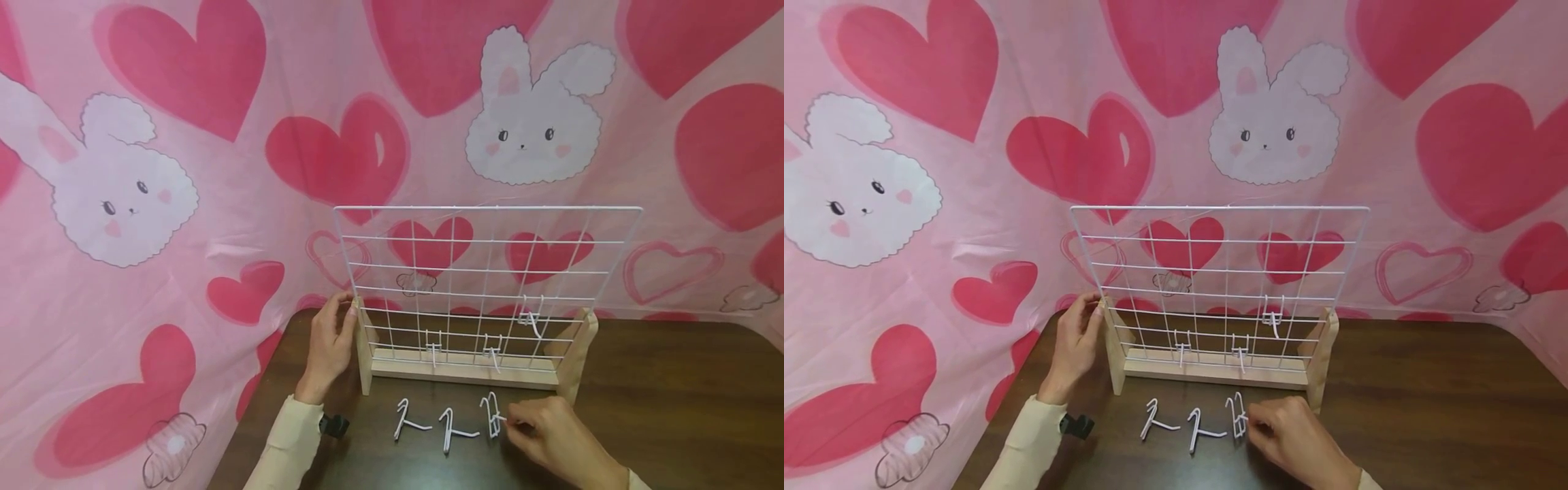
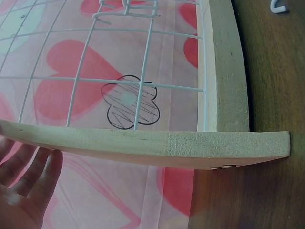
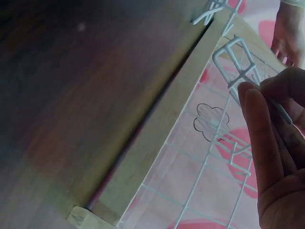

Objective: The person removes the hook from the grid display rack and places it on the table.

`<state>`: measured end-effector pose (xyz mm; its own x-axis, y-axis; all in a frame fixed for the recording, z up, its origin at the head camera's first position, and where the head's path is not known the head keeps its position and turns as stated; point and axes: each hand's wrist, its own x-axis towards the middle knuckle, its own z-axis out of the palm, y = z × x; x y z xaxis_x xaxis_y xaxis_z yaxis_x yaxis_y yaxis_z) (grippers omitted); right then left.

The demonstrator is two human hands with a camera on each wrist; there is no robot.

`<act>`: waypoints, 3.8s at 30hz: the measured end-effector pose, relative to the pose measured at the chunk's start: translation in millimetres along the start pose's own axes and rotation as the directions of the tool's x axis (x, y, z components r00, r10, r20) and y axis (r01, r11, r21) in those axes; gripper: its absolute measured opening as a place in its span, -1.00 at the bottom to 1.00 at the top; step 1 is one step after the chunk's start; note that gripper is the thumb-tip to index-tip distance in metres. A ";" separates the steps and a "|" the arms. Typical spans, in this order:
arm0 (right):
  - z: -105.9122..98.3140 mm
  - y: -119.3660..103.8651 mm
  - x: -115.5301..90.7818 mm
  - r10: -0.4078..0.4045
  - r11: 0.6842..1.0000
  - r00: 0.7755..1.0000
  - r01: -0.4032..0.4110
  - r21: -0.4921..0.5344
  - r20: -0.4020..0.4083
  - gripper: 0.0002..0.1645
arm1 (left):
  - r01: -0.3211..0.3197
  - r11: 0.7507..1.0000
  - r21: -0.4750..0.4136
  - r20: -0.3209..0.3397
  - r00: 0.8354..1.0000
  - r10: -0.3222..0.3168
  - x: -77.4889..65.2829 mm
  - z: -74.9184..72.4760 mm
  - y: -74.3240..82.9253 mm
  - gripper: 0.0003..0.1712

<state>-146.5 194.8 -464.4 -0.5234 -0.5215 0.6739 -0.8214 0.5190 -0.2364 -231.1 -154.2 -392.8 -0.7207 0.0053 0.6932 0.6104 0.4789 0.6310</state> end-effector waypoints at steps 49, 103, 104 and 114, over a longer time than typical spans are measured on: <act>2.8 15.2 -9.2 0.248 0.959 0.933 -0.200 -0.199 0.259 -0.71 | -0.013 1.000 0.006 0.001 1.000 0.013 2.4 2.2 -0.1 -0.76; -5.1 8.8 -1.6 0.188 0.948 0.970 -0.139 -0.285 0.153 -0.69 | 0.006 1.000 0.004 -0.008 1.000 -0.006 -2.4 9.3 -29.9 -0.75; -6.8 8.5 -0.3 0.177 0.946 0.975 -0.132 -0.297 0.131 -0.68 | 0.006 1.000 0.004 -0.005 1.000 -0.006 -1.9 8.2 -24.7 -0.75; -19.5 3.6 8.8 0.168 0.931 0.986 -0.158 -0.329 0.001 -0.69 | -0.010 1.000 0.007 0.000 1.000 0.010 -0.9 1.7 1.1 -0.77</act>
<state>-149.6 205.3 -445.7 -0.6539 -0.4277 0.6241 -0.6077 0.7883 -0.0965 -230.4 -152.2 -393.4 -0.7145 0.0098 0.6995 0.6151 0.4851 0.6215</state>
